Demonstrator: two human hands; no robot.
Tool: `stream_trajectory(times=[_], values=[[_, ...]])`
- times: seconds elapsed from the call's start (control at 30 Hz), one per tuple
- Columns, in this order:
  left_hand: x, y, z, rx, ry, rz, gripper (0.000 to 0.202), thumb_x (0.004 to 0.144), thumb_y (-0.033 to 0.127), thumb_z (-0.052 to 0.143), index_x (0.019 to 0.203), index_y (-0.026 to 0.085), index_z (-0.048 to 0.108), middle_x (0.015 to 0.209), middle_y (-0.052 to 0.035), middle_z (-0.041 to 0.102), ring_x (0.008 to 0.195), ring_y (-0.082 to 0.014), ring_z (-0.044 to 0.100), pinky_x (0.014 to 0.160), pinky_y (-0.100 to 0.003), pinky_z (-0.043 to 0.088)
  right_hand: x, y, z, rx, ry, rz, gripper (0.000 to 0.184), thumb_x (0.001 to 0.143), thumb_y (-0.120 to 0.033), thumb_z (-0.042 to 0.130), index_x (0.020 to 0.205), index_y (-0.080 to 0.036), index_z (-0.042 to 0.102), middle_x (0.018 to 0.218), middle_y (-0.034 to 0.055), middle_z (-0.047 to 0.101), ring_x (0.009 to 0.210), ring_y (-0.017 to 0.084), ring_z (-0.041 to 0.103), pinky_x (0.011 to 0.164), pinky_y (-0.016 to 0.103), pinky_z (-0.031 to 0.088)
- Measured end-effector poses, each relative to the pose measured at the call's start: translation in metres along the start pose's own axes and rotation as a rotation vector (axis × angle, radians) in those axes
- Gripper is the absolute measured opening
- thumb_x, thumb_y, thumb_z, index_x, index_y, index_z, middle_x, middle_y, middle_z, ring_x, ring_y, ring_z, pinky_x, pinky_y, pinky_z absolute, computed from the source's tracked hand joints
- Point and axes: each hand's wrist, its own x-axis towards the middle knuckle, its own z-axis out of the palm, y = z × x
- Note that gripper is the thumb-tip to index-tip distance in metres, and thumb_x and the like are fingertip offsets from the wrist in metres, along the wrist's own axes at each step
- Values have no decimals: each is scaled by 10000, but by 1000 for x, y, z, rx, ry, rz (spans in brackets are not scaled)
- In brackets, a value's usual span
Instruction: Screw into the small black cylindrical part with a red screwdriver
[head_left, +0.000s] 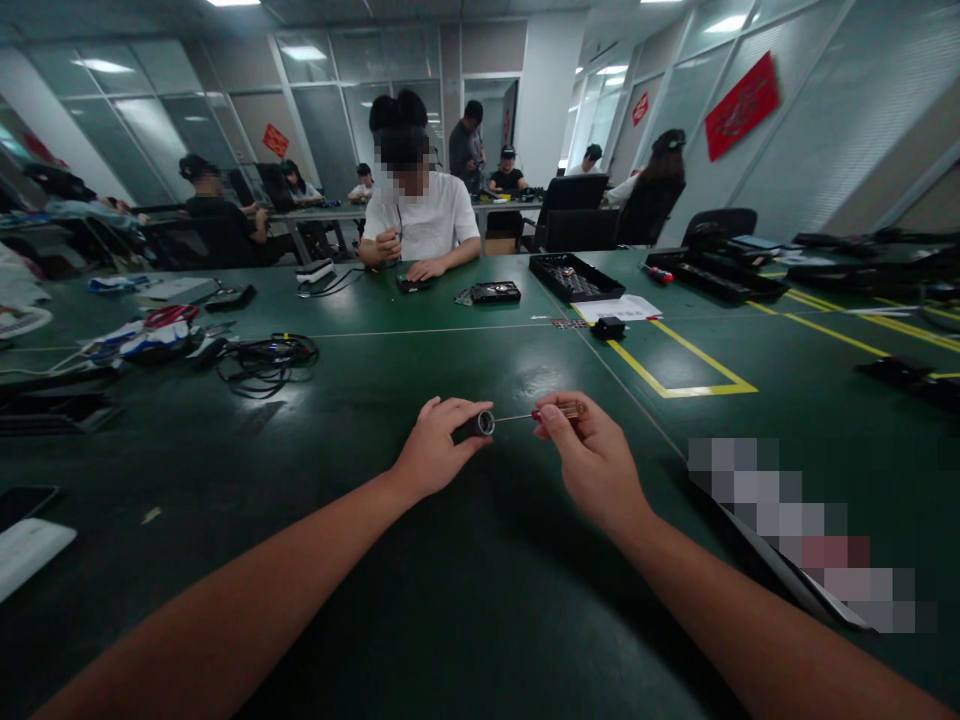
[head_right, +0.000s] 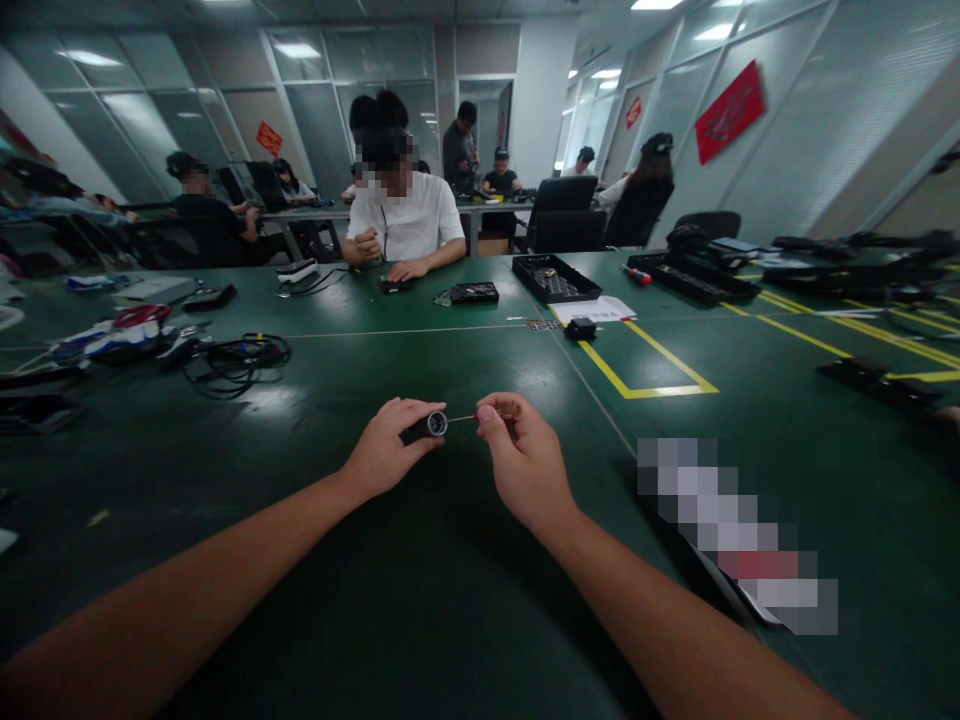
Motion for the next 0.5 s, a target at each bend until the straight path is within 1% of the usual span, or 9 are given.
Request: stream_trajectory(times=[0.13, 0.33, 0.5], values=[[0, 1, 0, -2, 12, 2, 424, 878, 235, 758, 1288, 268, 659, 1234, -54, 723, 1182, -254, 637, 1170, -588, 305, 2, 3, 1, 30, -23, 5, 210, 928, -424, 620, 944, -220, 665, 752, 13, 655, 698, 179, 620, 657, 324, 490], [0, 2, -1, -1, -6, -6, 410, 892, 245, 741, 1291, 282, 660, 1243, -54, 720, 1190, -257, 634, 1173, -591, 300, 2, 3, 1, 55, -39, 45, 255, 909, -468, 645, 952, -218, 666, 761, 19, 657, 723, 187, 625, 675, 332, 497], [0, 5, -3, 12, -39, -23, 405, 885, 244, 749, 1281, 281, 670, 1238, -53, 720, 1199, -259, 633, 1176, -584, 287, 1, 1, -1, 33, -12, 91, 415, 989, -554, 470, 930, -209, 695, 634, -21, 521, 590, 157, 515, 585, 314, 437]])
